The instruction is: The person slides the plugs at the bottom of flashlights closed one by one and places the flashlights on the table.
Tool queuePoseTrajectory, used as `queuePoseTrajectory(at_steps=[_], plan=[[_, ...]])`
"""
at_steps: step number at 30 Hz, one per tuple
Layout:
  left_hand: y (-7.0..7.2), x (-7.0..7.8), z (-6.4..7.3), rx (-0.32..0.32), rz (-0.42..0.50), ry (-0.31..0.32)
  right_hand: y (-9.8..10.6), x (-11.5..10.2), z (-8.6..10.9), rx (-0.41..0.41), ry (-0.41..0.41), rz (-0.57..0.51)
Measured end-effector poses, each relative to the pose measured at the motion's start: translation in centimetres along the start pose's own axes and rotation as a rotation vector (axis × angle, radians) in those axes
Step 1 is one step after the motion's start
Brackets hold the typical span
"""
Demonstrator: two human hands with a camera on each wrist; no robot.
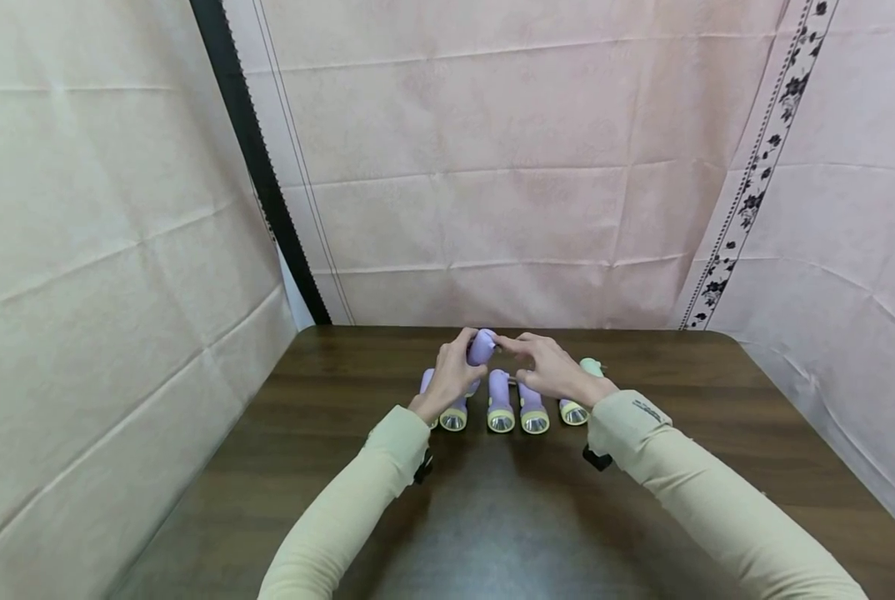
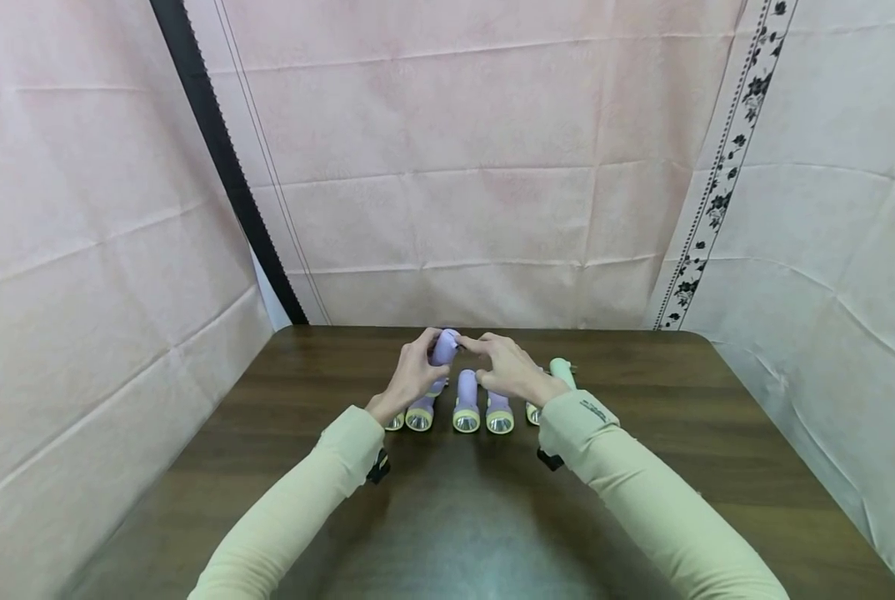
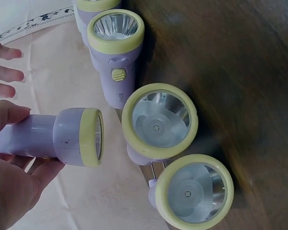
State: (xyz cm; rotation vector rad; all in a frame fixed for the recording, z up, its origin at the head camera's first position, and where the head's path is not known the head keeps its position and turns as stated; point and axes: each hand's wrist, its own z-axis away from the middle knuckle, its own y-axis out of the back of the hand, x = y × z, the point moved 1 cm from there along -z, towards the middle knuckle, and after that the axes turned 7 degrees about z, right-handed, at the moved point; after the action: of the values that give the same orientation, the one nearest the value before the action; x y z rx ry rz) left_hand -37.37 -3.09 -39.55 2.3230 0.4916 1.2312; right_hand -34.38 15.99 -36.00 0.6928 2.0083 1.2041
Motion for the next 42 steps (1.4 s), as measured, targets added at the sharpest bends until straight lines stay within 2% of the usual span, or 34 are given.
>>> queuePoseTrajectory(at_steps=[9, 26, 29, 33, 36, 39, 42], plan=[[-0.2, 0.4, 0.0, -0.031, 0.013, 0.007, -0.1, 0.1, 0.0, 0.016, -0.008, -0.008], [-0.8, 0.6, 0.2, -0.033, 0.020, 0.000, -0.3, 0.2, 0.1, 0.022, -0.011, -0.044], [-0.8, 0.5, 0.4, -0.027, 0.009, -0.013, -0.4, 0.3, 0.2, 0.016, -0.007, -0.035], [-0.6, 0.5, 0.1, -0.020, -0.020, -0.064, -0.3, 0.5, 0.2, 0.021, -0.010, -0.016], [0.0, 0.5, -0.4, -0.028, -0.036, -0.030, 0.1, 0.6, 0.1, 0.035, -0.021, -0.016], [1.2, 0.2, -0.9, -0.024, -0.066, 0.070, 0.7, 0.7, 0.1, 0.049, -0.032, -0.026], [2.5, -0.7, -1.1, -0.015, -0.111, 0.153, 1.0, 1.0, 0.3, 0.059, -0.051, -0.029]])
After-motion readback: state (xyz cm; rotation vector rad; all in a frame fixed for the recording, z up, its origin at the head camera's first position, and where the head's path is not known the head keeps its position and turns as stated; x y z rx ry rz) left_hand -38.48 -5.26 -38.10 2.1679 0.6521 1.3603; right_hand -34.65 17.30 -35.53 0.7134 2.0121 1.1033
